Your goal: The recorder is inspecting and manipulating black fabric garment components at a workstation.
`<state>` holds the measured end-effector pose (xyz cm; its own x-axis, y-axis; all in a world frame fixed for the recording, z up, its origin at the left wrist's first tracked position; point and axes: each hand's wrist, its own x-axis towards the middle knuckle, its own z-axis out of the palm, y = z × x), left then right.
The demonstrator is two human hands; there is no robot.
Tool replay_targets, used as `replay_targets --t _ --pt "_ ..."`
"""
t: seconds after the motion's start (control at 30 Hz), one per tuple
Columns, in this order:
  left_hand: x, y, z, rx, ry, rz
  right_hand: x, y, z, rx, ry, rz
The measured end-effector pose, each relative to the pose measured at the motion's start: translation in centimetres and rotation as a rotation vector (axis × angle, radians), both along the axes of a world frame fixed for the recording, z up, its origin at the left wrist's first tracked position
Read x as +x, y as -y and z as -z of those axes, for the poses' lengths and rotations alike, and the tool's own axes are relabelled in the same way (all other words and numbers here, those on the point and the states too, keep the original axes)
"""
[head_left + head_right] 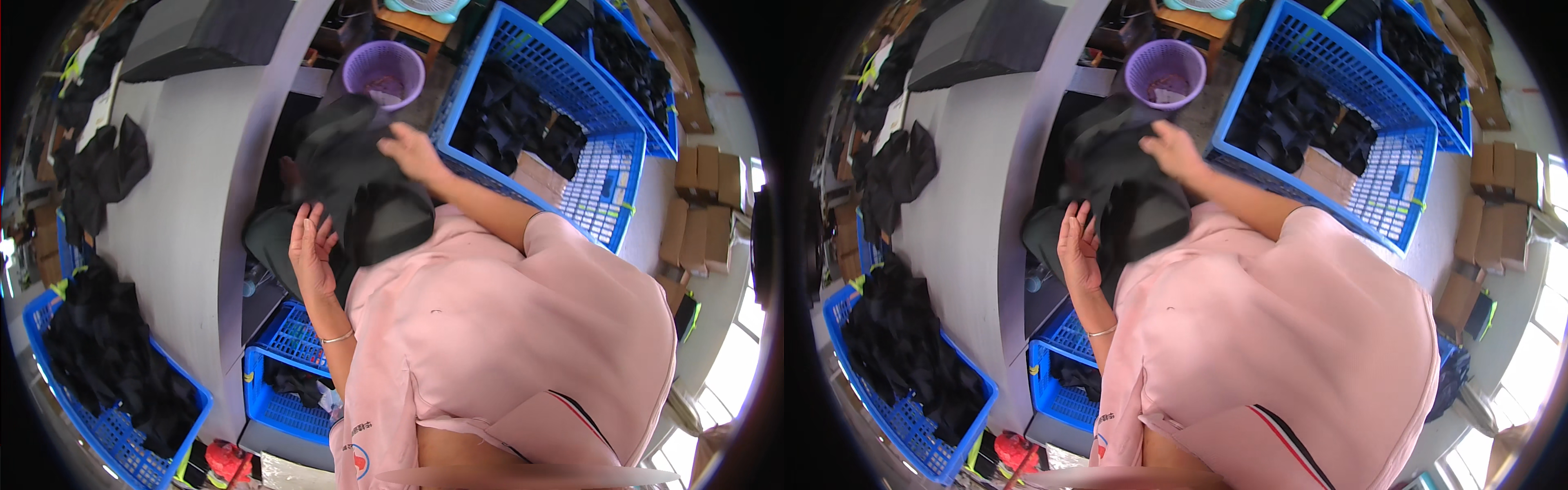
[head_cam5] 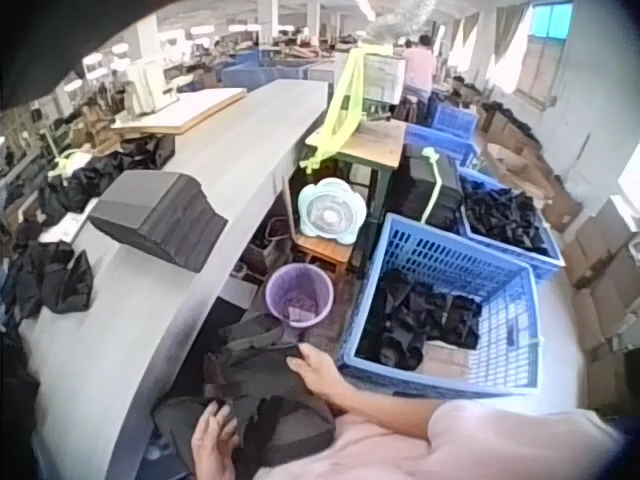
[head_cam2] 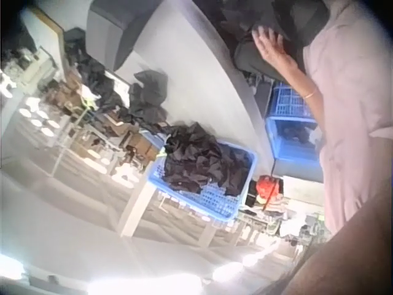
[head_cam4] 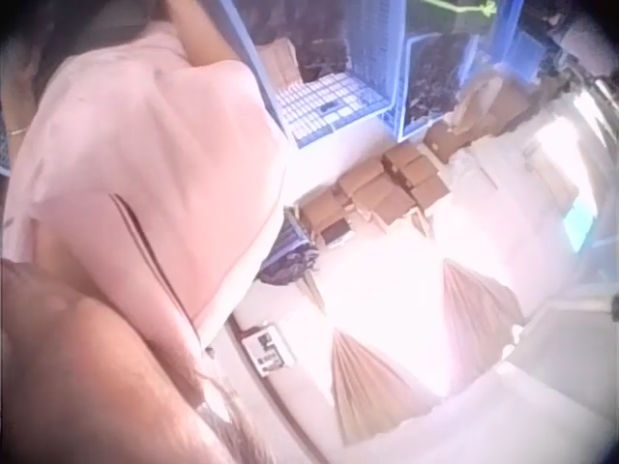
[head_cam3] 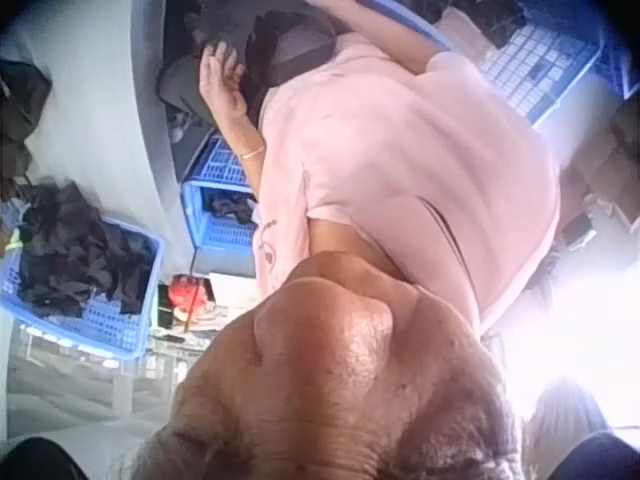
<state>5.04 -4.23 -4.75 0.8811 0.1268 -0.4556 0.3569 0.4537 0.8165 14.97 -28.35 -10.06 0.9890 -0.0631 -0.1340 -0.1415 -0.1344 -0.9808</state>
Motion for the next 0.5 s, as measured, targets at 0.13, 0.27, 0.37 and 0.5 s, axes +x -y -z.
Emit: replay_targets --t 0.13,0.27,0.37,0.5 --pt "-1.1 -0.3 2.2 0.034 -0.106 0.045 -0.6 12.1 3.2 -0.141 0.013 0.373" --pt "-2.2 -1.1 3.9 0.026 -0.094 0.022 -3.6 27.2 4.3 -0.311 -0.125 0.618" --pt "-2.5 -1.1 4.4 0.056 -0.065 0.085 -7.9 37.4 5.0 -0.27 0.044 0.679" --pt "-2.2 -0.6 4.7 0.083 -0.076 0.058 -14.2 47.6 7.2 -1.13 -0.478 0.75"
